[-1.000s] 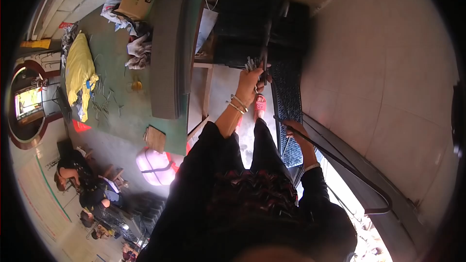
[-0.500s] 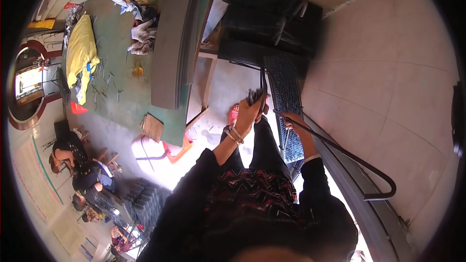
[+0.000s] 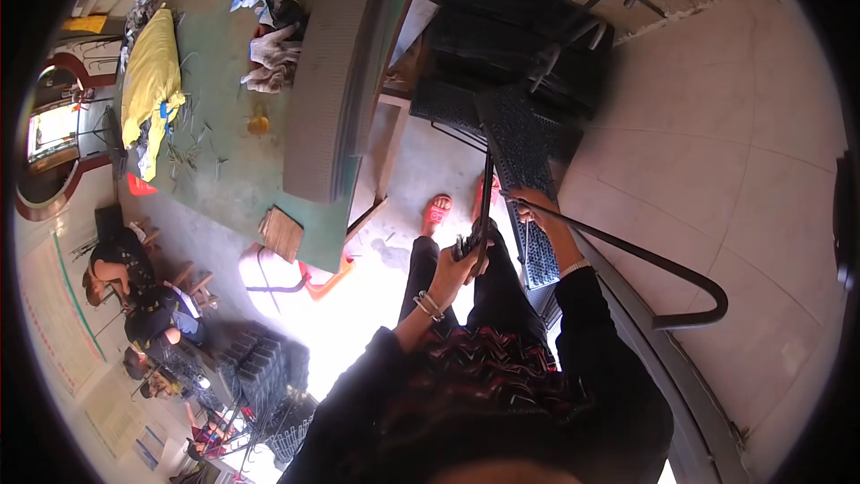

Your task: Assembling a metal mesh panel by manually inserting small metal pins or fasteners into the perforations.

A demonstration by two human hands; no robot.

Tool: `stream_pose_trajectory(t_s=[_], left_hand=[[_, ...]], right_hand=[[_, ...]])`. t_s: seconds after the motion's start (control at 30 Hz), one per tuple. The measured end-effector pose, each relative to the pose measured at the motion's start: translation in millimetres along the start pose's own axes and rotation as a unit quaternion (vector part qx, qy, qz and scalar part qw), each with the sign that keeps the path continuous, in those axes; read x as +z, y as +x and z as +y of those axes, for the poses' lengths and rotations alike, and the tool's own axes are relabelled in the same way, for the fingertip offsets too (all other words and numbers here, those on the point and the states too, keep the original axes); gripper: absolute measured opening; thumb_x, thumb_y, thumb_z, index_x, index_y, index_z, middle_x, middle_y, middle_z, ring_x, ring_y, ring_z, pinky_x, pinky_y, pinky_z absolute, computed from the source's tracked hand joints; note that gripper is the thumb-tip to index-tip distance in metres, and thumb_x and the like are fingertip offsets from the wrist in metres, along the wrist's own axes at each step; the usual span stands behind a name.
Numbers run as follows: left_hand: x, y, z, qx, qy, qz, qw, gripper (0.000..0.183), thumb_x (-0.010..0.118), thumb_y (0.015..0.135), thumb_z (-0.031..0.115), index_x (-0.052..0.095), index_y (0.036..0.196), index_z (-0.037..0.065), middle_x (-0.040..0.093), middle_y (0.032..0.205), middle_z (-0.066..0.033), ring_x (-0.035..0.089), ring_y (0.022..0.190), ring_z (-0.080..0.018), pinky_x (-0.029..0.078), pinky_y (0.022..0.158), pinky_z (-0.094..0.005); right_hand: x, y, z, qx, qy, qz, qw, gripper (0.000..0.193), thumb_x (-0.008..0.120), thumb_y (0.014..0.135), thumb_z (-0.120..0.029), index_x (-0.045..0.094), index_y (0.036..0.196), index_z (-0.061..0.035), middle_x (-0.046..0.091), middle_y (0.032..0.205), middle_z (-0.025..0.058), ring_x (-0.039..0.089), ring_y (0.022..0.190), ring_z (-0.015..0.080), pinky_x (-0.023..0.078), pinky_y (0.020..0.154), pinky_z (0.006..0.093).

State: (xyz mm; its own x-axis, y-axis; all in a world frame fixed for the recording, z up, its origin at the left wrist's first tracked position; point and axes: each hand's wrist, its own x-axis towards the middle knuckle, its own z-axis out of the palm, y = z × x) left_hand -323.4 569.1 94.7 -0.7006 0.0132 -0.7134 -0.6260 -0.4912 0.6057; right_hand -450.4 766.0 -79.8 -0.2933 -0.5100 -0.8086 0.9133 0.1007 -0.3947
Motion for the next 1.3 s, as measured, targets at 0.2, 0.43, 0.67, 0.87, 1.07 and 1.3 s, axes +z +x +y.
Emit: stream_pose_trajectory(t_s=[0.2, 0.43, 0.67, 0.87, 1.07, 1.3], left_hand=[[-15.1, -5.0, -11.2, -0.029, -0.017, -0.007, 0.999, 0.022, 0.058, 0.089, 0.017, 0.063, 0.102, -0.001, 0.055, 0.06, -0.0024, 0.041, 0.042, -0.0033, 0.027, 0.038, -0.0185], [-20.9, -1.8, -18.4, -0.042, 0.003, -0.013, 0.999, 0.022, 0.057, 0.091, 0.017, 0.063, 0.105, 0.002, 0.053, 0.058, 0.0002, 0.038, 0.042, -0.0022, 0.029, 0.038, -0.0193], [-39.5, -7.0, -29.8, -0.027, 0.033, -0.001, 0.999, 0.024, 0.057, 0.091, 0.019, 0.064, 0.106, 0.002, 0.057, 0.062, 0.0022, 0.038, 0.042, -0.0002, 0.029, 0.037, -0.0185], [-32.0, -5.7, -31.5, -0.039, 0.034, 0.006, 0.999, 0.024, 0.059, 0.09, 0.021, 0.066, 0.105, 0.004, 0.052, 0.057, 0.0048, 0.037, 0.042, 0.0001, 0.028, 0.037, -0.0194], [-33.5, -7.3, -32.1, -0.056, 0.046, 0.033, 0.997, 0.023, 0.061, 0.088, 0.022, 0.068, 0.105, 0.007, 0.047, 0.053, 0.0067, 0.036, 0.042, 0.0001, 0.027, 0.038, -0.0202], [-23.2, -5.0, -29.3, -0.031, 0.03, 0.052, 0.998, 0.024, 0.061, 0.088, 0.022, 0.067, 0.105, 0.006, 0.046, 0.053, 0.0085, 0.035, 0.044, 0.0011, 0.026, 0.04, -0.02]], right_hand=[[17.9, -7.0, -12.2, 0.003, -0.044, 0.016, 0.999, 0.021, 0.054, 0.087, -0.026, 0.055, 0.078, -0.0066, 0.026, 0.048, -0.0067, 0.022, 0.039, 0.0063, 0.017, 0.039, 0.0245], [-11.3, 17.0, 22.2, -0.084, -0.037, 0.069, 0.993, 0.016, 0.059, 0.081, -0.023, 0.059, 0.078, -0.0073, 0.028, 0.049, -0.005, 0.024, 0.038, 0.0063, 0.016, 0.037, 0.0239], [34.8, 38.1, -44.3, 0.03, -0.102, 0.041, 0.994, 0.015, 0.06, 0.08, -0.021, 0.06, 0.08, -0.0059, 0.03, 0.051, -0.0054, 0.026, 0.039, 0.0052, 0.016, 0.036, 0.023], [46.6, 48.5, -94.8, 0.089, -0.2, 0.073, 0.973, 0.016, 0.062, 0.08, -0.021, 0.061, 0.081, -0.0049, 0.037, 0.054, -0.0042, 0.029, 0.04, 0.0045, 0.017, 0.034, 0.0223], [41.7, 61.6, -115.6, 0.039, -0.251, 0.029, 0.967, 0.02, 0.062, 0.082, -0.025, 0.062, 0.08, -0.0051, 0.05, 0.058, -0.0005, 0.03, 0.04, 0.0049, 0.019, 0.036, 0.0215], [4.8, 102.8, -115.6, -0.113, -0.329, -0.062, 0.935, 0.024, 0.064, 0.08, -0.028, 0.065, 0.073, -0.0047, 0.058, 0.062, 0.003, 0.046, 0.054, 0.0099, 0.033, 0.049, 0.0286]])
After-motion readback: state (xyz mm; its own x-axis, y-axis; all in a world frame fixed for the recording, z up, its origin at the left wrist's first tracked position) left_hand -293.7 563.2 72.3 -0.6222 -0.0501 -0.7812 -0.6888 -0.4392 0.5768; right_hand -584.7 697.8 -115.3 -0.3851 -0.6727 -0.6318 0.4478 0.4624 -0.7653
